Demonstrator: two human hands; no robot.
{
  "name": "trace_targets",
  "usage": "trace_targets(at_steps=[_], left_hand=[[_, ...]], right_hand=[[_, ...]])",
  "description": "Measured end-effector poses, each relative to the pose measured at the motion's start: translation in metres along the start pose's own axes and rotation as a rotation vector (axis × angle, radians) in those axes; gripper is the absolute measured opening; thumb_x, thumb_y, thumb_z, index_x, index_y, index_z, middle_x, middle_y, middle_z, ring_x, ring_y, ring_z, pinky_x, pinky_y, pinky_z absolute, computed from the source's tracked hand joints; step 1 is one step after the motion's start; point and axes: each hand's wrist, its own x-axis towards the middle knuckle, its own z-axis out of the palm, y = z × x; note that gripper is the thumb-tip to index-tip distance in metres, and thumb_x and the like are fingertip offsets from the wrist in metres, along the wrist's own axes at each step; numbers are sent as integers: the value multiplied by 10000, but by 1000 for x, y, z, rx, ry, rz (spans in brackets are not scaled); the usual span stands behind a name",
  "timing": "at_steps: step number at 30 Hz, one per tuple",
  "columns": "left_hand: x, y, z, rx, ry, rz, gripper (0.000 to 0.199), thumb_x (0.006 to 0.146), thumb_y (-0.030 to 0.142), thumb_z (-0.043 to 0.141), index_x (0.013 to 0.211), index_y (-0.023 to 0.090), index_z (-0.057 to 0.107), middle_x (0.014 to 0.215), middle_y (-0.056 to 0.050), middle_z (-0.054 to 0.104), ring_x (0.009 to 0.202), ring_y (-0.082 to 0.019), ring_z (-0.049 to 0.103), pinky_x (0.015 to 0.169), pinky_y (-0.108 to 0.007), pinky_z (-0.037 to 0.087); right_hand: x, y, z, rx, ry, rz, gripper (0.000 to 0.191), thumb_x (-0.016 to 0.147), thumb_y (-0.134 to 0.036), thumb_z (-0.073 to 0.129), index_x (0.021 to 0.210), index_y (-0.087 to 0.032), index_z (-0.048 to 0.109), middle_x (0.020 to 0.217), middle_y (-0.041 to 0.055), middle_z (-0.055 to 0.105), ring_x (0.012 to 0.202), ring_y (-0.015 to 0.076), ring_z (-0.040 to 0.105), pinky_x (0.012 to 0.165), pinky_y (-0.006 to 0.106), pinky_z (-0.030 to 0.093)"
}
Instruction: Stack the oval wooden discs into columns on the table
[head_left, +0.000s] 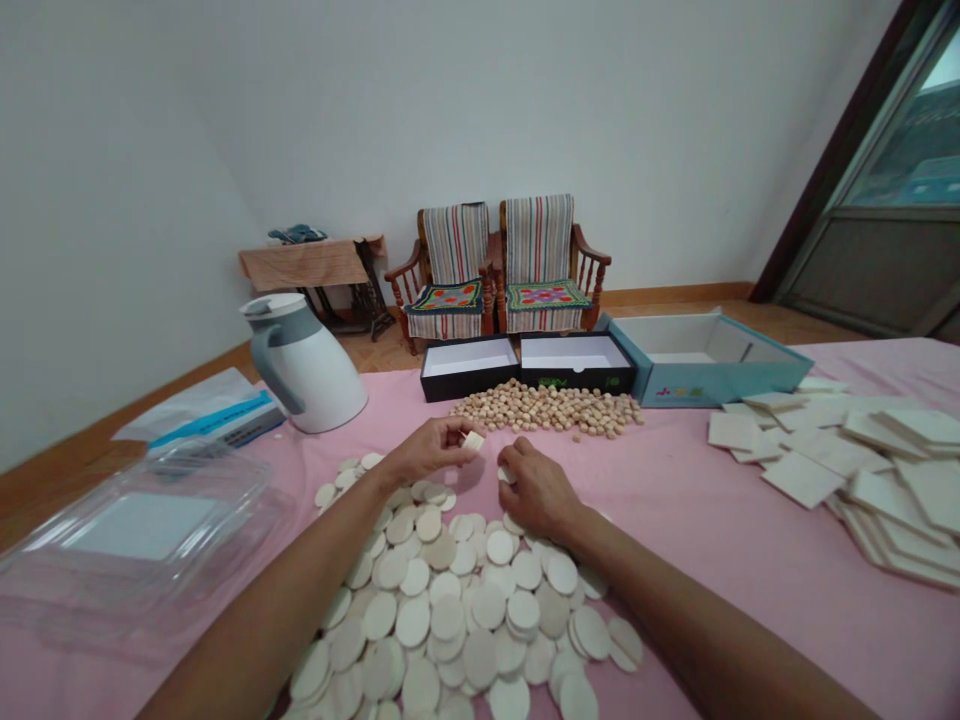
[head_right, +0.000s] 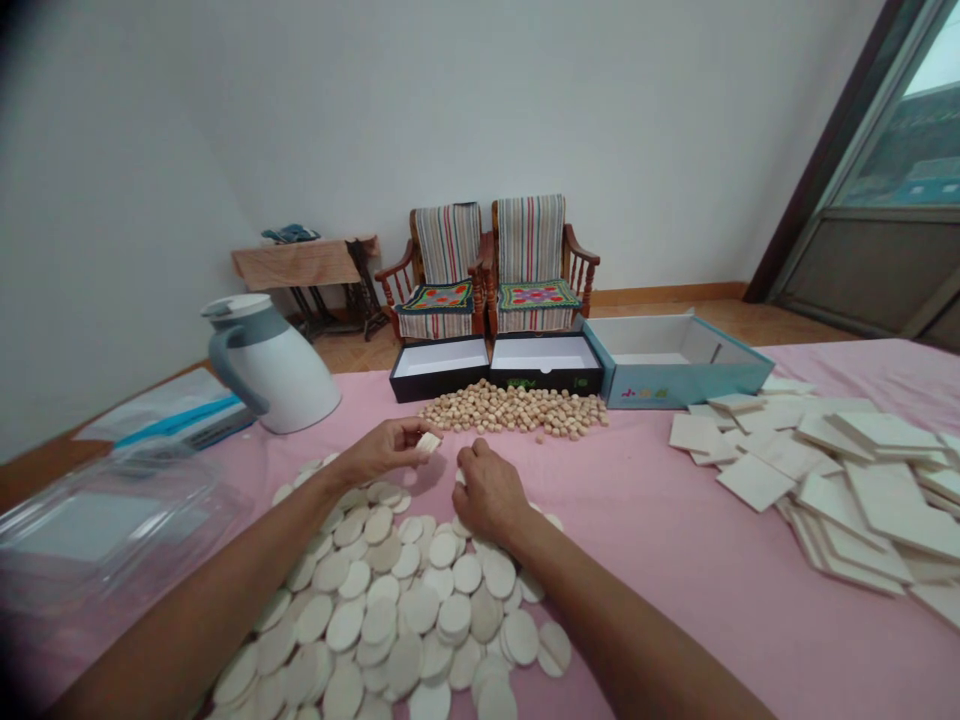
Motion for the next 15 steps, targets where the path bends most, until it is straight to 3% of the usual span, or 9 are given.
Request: trace_targets(at_steps=[7,15], left_hand=[[-12,20,-3,-427,-25,-57,442,676,291,772,1048,123,602,863,-34,587,725,-100,541,610,-192,453],[-11,23,-2,-434,-43,-71,452,665,294,783,1042,120,605,838,-17,580,712,-93,532,614,-198,445]], right_hand=[[-1,0,2,-3,13,-19,208,786,-204,488,982,-173,548,958,65,537,819,173,546,667,268,349],[-1,-1,0,1,3,-12,206,796,-202,484,988,-170,552,965,70,538,836,176,546,680,269,354]])
